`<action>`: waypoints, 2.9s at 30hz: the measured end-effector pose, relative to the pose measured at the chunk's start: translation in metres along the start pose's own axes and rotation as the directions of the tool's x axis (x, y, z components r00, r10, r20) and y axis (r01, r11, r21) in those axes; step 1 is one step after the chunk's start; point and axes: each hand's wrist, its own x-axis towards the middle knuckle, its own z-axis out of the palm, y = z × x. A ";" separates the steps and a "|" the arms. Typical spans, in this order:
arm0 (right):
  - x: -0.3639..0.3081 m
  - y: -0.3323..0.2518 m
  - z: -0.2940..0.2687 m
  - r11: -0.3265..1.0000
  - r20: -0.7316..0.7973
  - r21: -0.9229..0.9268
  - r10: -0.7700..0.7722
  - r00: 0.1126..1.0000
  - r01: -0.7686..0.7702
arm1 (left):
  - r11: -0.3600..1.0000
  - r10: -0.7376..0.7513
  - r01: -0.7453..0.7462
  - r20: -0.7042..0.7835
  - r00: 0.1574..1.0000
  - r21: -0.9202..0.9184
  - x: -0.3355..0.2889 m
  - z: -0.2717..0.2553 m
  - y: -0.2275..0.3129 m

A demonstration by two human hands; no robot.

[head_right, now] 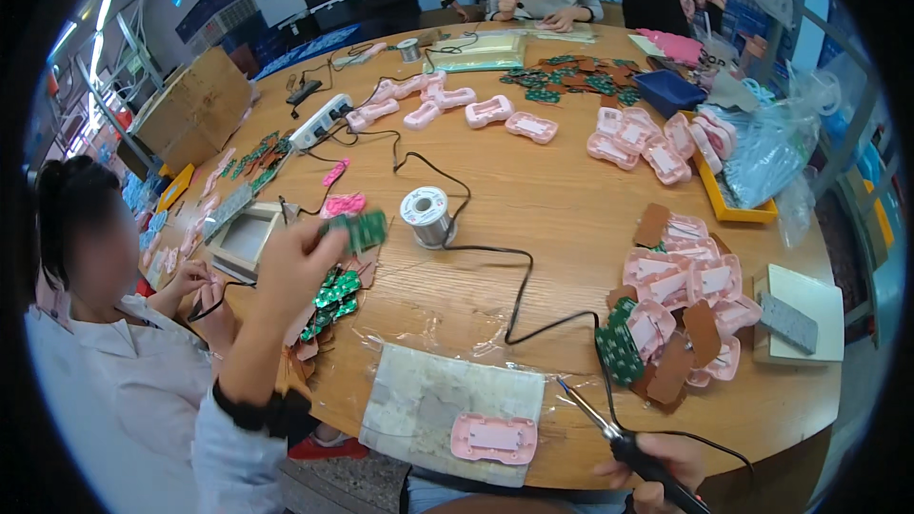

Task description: The person uses a soldering iron to attach wires to small pink plastic housings containing circuit boards. They repeatedly pick up a housing, apply solder to connection points, and place the finished unit aside on the table.

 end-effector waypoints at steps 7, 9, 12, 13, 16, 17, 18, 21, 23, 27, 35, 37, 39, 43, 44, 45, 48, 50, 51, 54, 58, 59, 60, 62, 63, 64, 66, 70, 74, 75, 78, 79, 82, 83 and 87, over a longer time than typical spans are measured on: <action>0.063 -0.037 0.048 0.979 0.195 -0.046 -0.185 0.963 0.197 | 0.959 0.126 -0.013 0.383 0.915 -0.283 -0.105 0.017 0.116; 0.069 -0.042 0.056 0.909 0.274 -0.214 -0.296 0.915 0.358 | 0.957 0.127 0.000 0.417 0.900 -0.290 -0.118 0.022 0.125; 0.071 -0.047 0.063 0.860 0.359 -0.262 -0.335 0.871 0.439 | 0.958 0.137 0.019 0.517 0.845 -0.285 -0.130 0.027 0.130; 0.071 -0.048 0.065 0.850 0.351 -0.268 -0.352 0.868 0.453 | 0.951 0.165 -0.001 0.509 0.845 -0.308 -0.133 0.028 0.130; 0.070 -0.047 0.070 0.911 0.318 -0.167 -0.314 0.895 0.378 | 0.945 0.247 -0.080 0.535 0.808 -0.317 -0.138 0.030 0.125; 0.070 -0.046 0.070 0.946 0.277 -0.120 -0.260 0.925 0.301 | 0.928 0.243 -0.022 0.560 0.792 -0.372 -0.138 0.029 0.121; 0.068 -0.046 0.069 0.983 0.211 0.030 -0.182 0.960 0.180 | 0.906 0.237 0.042 0.586 0.775 -0.422 -0.136 0.029 0.117; 0.063 -0.045 0.062 0.978 0.032 0.202 0.040 0.999 -0.046 | 0.760 0.211 0.343 0.708 0.674 -0.553 -0.127 0.023 0.102; 0.062 -0.044 0.058 0.961 -0.040 0.259 0.116 0.992 -0.102 | 0.751 0.216 0.344 0.703 0.678 -0.563 -0.121 0.021 0.102; 0.059 -0.042 0.061 0.974 -0.003 0.207 0.090 0.996 -0.087 | 0.901 0.277 -0.035 0.513 0.812 -0.432 -0.118 0.027 0.124; 0.059 -0.042 0.064 0.983 -0.084 0.183 0.037 0.996 -0.021 | 0.549 -0.006 0.466 0.554 0.832 -0.694 -0.119 0.059 0.151; 0.060 -0.040 0.061 0.982 -0.061 0.180 0.067 0.996 -0.055 | 0.428 -0.085 0.582 0.610 0.788 -0.692 -0.122 0.061 0.149; 0.060 -0.037 0.059 0.967 -0.017 0.243 0.085 0.996 -0.078 | 0.341 -0.042 0.587 0.612 0.790 -0.734 -0.124 0.063 0.148; 0.061 -0.034 0.056 0.958 0.072 0.256 0.111 0.991 -0.126 | 0.287 -0.011 0.570 0.592 0.806 -0.770 -0.128 0.065 0.147; 0.061 -0.034 0.056 0.964 0.076 0.233 0.112 0.991 -0.127 | 0.285 -0.029 0.583 0.602 0.798 -0.760 -0.128 0.065 0.148; 0.061 -0.034 0.059 0.967 0.056 0.218 0.123 0.991 -0.132 | 0.259 -0.033 0.592 0.606 0.795 -0.763 -0.129 0.066 0.149; 0.061 -0.035 0.067 0.977 -0.020 0.185 0.114 0.993 -0.109 | 0.217 -0.094 0.613 0.608 0.788 -0.760 -0.128 0.069 0.153; 0.062 -0.037 0.069 0.979 -0.075 0.190 0.091 0.993 -0.075 | 0.457 -0.114 0.461 0.464 0.879 -0.761 -0.125 0.063 0.153; 0.062 -0.038 0.068 0.991 -0.066 0.130 0.015 0.998 -0.007 | 0.672 -0.062 0.276 0.319 0.946 -0.687 -0.124 0.058 0.152; 0.062 -0.038 0.055 0.967 0.065 -0.068 -0.242 0.968 0.246 | 0.954 0.294 -0.298 -0.111 0.949 -0.023 -0.117 0.028 0.133; 0.041 -0.035 0.038 0.973 0.276 -0.089 -0.181 0.944 0.213 | 0.923 0.264 -0.261 0.031 0.964 0.284 -0.137 0.016 0.118; 0.031 -0.033 0.037 0.976 0.233 -0.117 -0.153 0.960 0.184 | 0.932 0.253 -0.278 0.133 0.958 0.231 -0.148 0.024 0.118; 0.023 -0.032 0.035 0.983 0.246 -0.118 -0.105 0.964 0.137 | 0.941 0.246 -0.288 0.231 0.941 0.175 -0.156 0.034 0.116; 0.009 -0.028 0.031 0.964 0.165 -0.196 -0.146 0.975 0.177 | 0.966 0.230 -0.252 0.244 0.942 0.064 -0.167 0.058 0.112; 0.003 -0.026 0.028 0.967 0.139 -0.198 -0.137 0.981 0.163 | 0.972 0.226 -0.234 0.249 0.942 0.003 -0.169 0.068 0.110; -0.001 -0.026 0.024 0.961 0.118 -0.226 -0.134 0.984 0.158 | 0.980 0.196 -0.184 0.258 0.946 -0.070 -0.171 0.077 0.107; -0.006 -0.024 0.014 0.960 0.175 -0.231 -0.118 0.977 0.157 | 0.975 0.132 -0.071 0.286 0.949 -0.212 -0.172 0.089 0.104; -0.012 -0.024 -0.002 0.973 0.212 -0.199 -0.075 0.974 0.118 | 0.958 -0.002 0.095 0.325 0.946 -0.270 -0.172 0.094 0.106; -0.017 -0.020 -0.002 0.971 0.278 -0.209 -0.053 0.959 0.114 | 0.946 -0.077 0.182 0.360 0.930 -0.267 -0.174 0.095 0.110; -0.017 -0.019 0.000 0.969 0.295 -0.219 -0.048 0.954 0.116 | 0.948 -0.074 0.179 0.363 0.929 -0.263 -0.174 0.095 0.109; -0.014 -0.016 0.004 0.960 0.335 -0.252 -0.036 0.941 0.127 | 0.966 -0.027 0.116 0.357 0.934 -0.230 -0.171 0.095 0.109; -0.011 -0.015 0.006 0.959 0.337 -0.258 -0.027 0.941 0.120 | 0.964 -0.040 0.131 0.361 0.932 -0.232 -0.171 0.095 0.109; -0.006 -0.014 0.010 0.956 0.339 -0.257 -0.048 0.940 0.141 | 0.957 -0.069 0.167 0.374 0.925 -0.235 -0.170 0.096 0.112; -0.004 -0.014 0.012 0.954 0.351 -0.266 -0.040 0.936 0.140 | 0.957 -0.075 0.174 0.379 0.922 -0.234 -0.171 0.096 0.112; 0.001 -0.016 0.013 0.952 0.411 -0.269 -0.025 0.911 0.148 | 0.961 -0.072 0.167 0.384 0.921 -0.220 -0.171 0.095 0.112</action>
